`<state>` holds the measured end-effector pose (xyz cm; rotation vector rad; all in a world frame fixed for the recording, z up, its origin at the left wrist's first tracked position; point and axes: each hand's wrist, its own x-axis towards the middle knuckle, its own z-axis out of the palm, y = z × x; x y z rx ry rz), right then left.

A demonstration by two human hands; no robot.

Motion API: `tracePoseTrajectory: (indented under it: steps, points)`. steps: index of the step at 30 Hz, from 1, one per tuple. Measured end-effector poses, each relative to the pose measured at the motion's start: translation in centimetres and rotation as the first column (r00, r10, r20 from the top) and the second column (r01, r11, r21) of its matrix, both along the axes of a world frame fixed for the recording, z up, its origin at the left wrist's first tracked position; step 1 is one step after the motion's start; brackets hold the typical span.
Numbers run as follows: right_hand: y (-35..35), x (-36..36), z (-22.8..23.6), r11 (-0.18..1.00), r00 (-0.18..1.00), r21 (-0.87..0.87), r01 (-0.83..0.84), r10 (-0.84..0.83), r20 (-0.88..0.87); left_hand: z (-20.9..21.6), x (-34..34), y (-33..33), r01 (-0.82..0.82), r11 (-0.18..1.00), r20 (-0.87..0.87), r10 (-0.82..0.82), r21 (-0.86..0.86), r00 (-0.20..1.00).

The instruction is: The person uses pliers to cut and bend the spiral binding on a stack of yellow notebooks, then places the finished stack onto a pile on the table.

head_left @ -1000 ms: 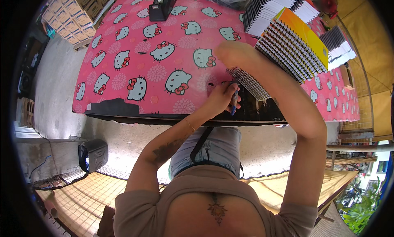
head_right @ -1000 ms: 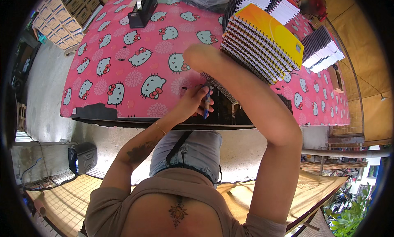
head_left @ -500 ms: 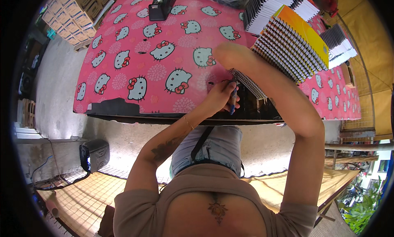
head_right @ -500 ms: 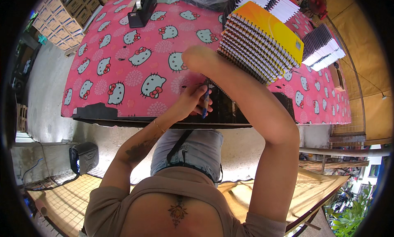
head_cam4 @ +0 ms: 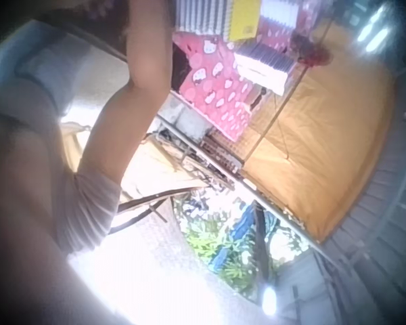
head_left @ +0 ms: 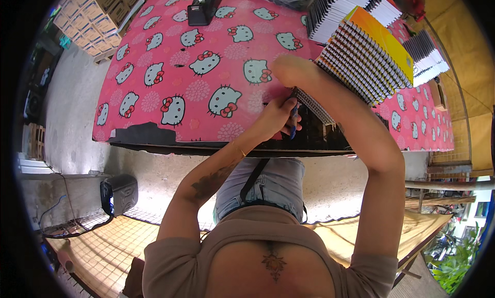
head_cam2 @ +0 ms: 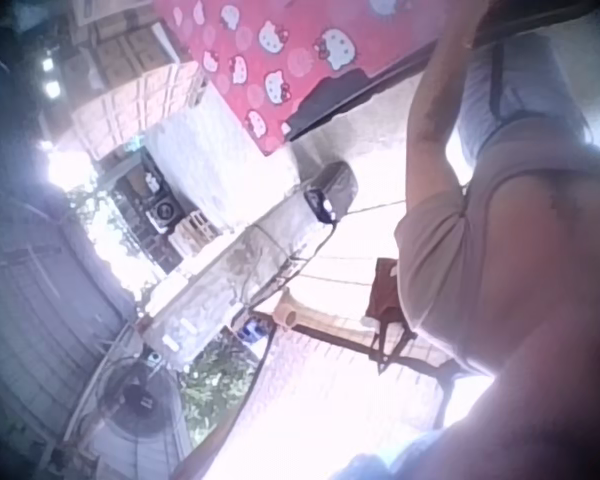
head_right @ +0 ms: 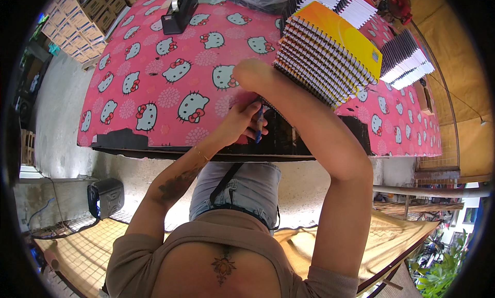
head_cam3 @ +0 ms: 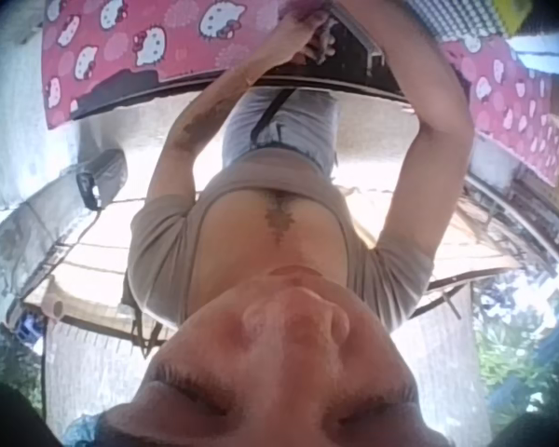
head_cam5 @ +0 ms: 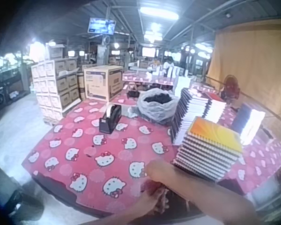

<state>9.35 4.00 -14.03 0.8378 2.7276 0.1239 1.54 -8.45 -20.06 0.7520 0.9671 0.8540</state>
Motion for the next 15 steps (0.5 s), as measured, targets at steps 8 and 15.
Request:
tracePoseTrajectory:
  steps: [8, 15]
  points:
    - [0.1, 0.4, -0.4, 0.999, 0.995, 0.015, -0.032, 0.033, -0.098, -0.3, -0.4, -0.1, 0.083, 0.996, -0.053, -0.082, 0.026, 0.995]
    - [-0.9, -0.5, 0.5, 0.997, 0.997, -0.022, 0.079, -0.079, 0.004, -0.5, -1.0, 0.2, 0.103, 0.991, 0.039, -0.100, -0.082, 0.994]
